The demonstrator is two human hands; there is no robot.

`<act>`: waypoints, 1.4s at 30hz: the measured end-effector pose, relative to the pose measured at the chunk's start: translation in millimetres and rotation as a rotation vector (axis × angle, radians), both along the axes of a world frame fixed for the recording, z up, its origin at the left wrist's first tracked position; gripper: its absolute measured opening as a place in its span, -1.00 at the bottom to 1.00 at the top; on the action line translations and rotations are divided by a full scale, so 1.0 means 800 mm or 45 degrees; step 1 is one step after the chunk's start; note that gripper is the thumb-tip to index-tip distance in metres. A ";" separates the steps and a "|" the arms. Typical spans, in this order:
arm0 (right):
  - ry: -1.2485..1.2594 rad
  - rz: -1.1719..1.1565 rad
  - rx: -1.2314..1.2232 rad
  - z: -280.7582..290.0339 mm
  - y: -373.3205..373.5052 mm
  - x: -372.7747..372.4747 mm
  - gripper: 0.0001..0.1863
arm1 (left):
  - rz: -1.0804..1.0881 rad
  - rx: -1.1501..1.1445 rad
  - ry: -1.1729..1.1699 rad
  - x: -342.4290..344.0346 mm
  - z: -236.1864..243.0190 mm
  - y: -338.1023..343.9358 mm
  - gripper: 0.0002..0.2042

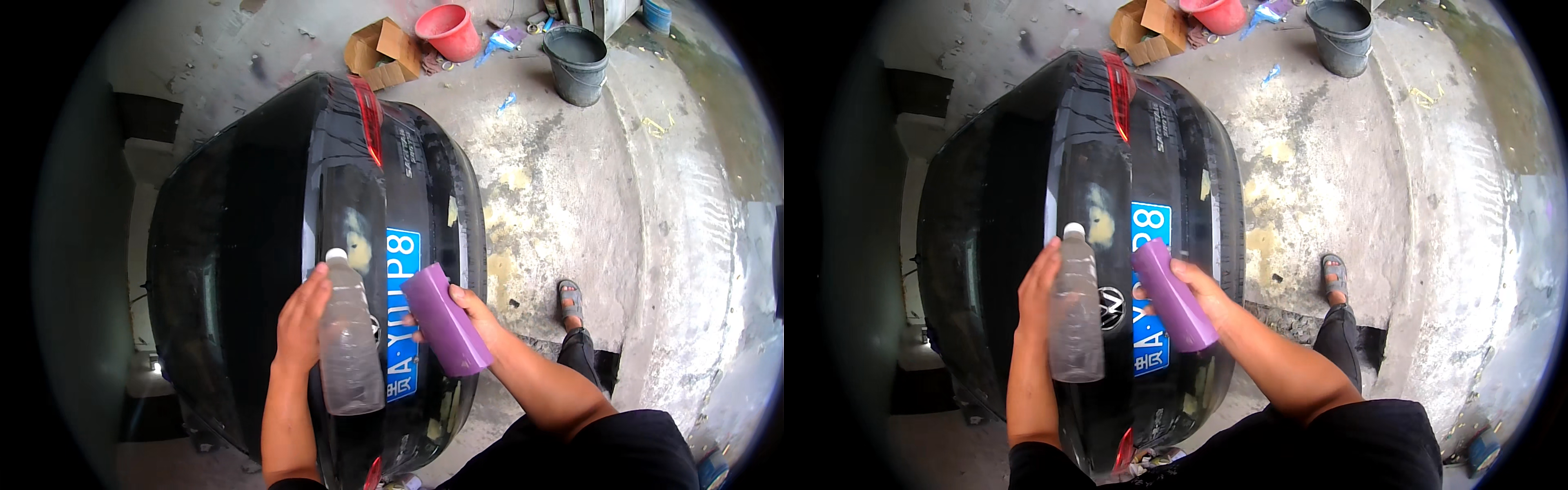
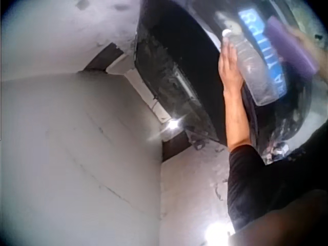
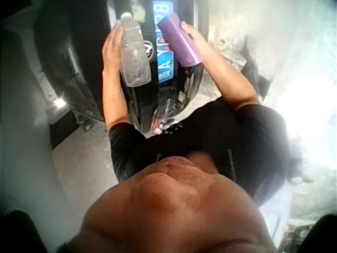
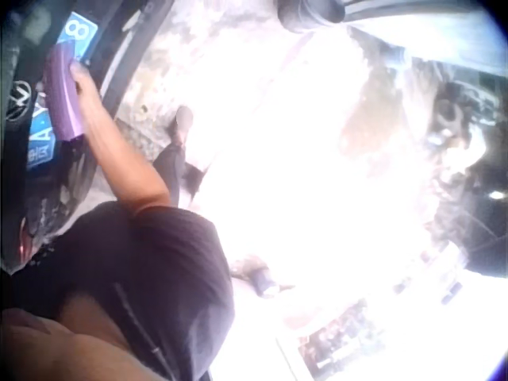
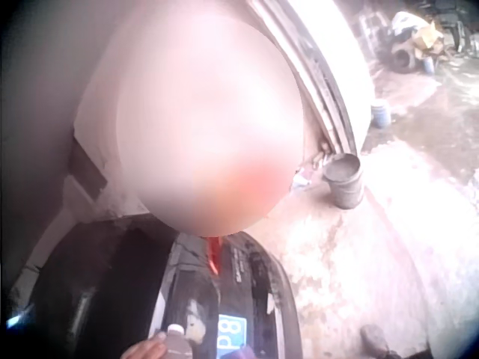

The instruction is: The person pours water from a plastic bottle onto the trunk of a car and sands the surface using a sanding block.

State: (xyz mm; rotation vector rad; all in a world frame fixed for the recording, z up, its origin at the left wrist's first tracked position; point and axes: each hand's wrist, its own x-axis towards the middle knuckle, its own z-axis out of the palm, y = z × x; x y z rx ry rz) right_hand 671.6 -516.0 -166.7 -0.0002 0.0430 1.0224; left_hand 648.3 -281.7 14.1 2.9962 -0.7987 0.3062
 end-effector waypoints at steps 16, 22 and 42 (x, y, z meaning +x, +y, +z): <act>0.153 0.165 0.400 0.031 0.024 -0.039 -0.37 | 0.302 0.209 0.197 -0.067 0.000 -0.057 -0.18; 0.184 0.150 0.215 0.037 0.012 0.015 -0.35 | 0.566 0.862 0.248 -0.064 -0.021 -0.051 -0.20; -0.039 0.294 -0.182 0.042 -0.032 0.043 -0.20 | 0.793 1.549 0.241 0.124 -0.120 -0.042 -0.14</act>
